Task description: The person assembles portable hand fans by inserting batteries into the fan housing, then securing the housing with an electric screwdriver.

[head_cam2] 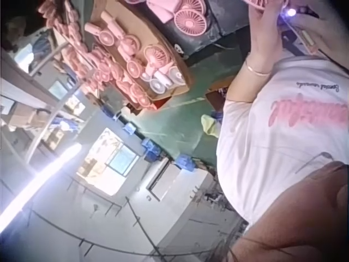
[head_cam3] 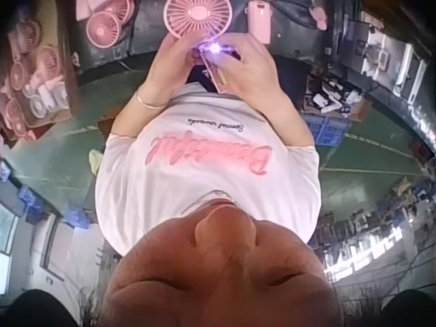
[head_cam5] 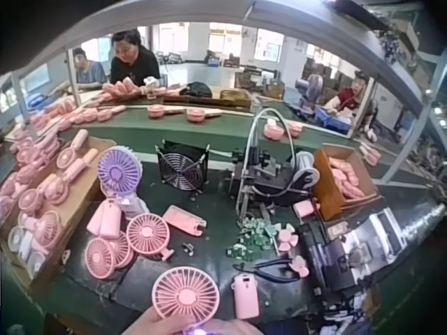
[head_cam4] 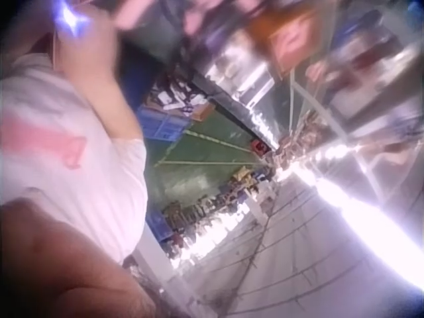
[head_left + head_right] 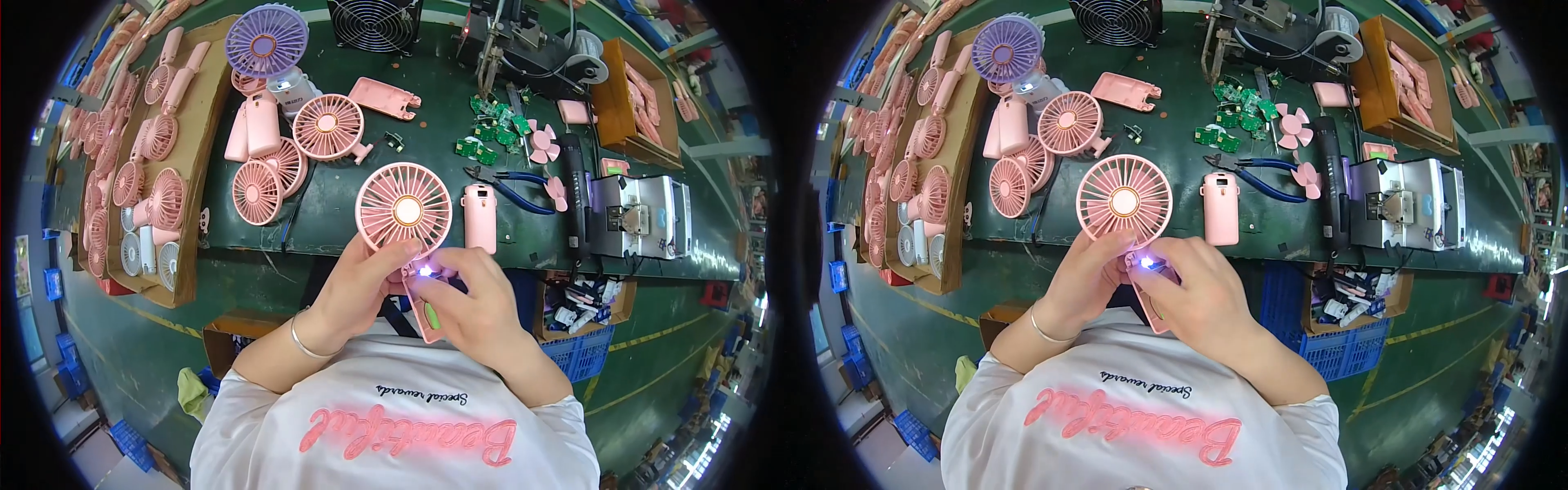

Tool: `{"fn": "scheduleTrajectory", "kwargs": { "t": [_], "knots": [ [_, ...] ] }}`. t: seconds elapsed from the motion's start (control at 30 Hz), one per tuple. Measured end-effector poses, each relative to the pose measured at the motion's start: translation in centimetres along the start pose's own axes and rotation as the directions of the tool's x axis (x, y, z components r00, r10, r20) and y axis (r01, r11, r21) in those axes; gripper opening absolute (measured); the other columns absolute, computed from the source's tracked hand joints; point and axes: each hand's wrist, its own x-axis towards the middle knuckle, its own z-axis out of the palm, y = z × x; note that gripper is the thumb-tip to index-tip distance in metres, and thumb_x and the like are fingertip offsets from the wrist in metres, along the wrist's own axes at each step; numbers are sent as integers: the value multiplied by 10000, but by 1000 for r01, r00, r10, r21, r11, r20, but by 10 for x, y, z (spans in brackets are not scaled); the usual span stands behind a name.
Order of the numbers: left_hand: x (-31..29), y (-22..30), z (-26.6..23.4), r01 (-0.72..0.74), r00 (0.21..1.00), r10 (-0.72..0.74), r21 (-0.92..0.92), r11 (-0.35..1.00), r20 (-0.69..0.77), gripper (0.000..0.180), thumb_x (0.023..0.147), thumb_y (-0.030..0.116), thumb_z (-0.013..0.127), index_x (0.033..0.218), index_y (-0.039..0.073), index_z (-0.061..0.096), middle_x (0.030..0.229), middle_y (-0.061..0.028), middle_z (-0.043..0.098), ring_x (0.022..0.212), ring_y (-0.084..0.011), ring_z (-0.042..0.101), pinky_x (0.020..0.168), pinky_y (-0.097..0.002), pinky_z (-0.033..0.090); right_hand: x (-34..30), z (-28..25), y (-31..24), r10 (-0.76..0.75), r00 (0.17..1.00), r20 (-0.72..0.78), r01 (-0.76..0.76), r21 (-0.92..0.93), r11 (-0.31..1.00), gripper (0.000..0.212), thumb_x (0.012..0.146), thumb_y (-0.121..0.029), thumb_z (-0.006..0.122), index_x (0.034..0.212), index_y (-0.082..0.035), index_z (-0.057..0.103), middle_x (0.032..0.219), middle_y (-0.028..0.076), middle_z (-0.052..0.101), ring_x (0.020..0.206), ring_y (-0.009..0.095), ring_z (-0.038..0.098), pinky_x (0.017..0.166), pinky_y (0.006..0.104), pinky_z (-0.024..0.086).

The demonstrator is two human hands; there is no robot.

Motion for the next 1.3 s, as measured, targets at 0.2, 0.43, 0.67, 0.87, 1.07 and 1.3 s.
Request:
{"fn": "scheduleTrajectory", "kwargs": {
  "t": [0.2,0.43,0.67,0.87,1.07,1.3],
  "knots": [
    [5,-3,-1,9,1000,-9,-35,999,-17,295,929,194,577,1185,60,520,1028,-66,655,858,-137,662,714,-302,566,-4,10,14,69,991,-117,-54,122,991,210,671,26,671,863,-50,635,974,103,571,847,265,579,709,339,486],
    [2,-1,10,-168,986,168,8,986,11,434,957,216,482,1330,-1,432,1279,-201,566,1159,-254,584,958,-393,484,-18,25,7,530,840,114,-412,770,487,909,737,36,741,1439,-74,175,1376,155,383,1116,245,550,904,363,484],
    [-8,10,17,-404,915,395,164,900,84,543,903,256,574,1339,-25,415,1293,-202,546,1204,-277,540,1048,-410,396,-2,22,22,292,954,-65,-274,205,940,597,738,-66,751,1269,-14,483,1314,201,469,1180,383,500,991,424,409],
    [-16,23,25,-430,900,426,30,902,93,420,942,228,534,1292,7,461,1228,-125,579,1111,-185,558,957,-343,435,8,14,9,541,837,86,-373,813,447,122,935,-6,550,1047,41,557,1102,133,632,953,184,641,864,297,527],
    [-16,15,-6,20,998,10,-408,913,70,297,938,252,575,1151,46,555,1066,-67,621,931,-140,603,790,-270,514,11,8,16,477,876,75,-310,845,435,130,935,-20,557,1058,11,583,990,54,626,859,83,592,738,233,516],
    [-17,12,-6,100,994,-60,-533,840,92,298,934,246,576,1127,22,548,1027,-68,624,882,-162,618,788,-268,541,21,2,15,231,967,-111,-155,466,871,157,770,-48,720,914,-30,659,905,47,681,752,135,623,653,253,481]
  ]
}}
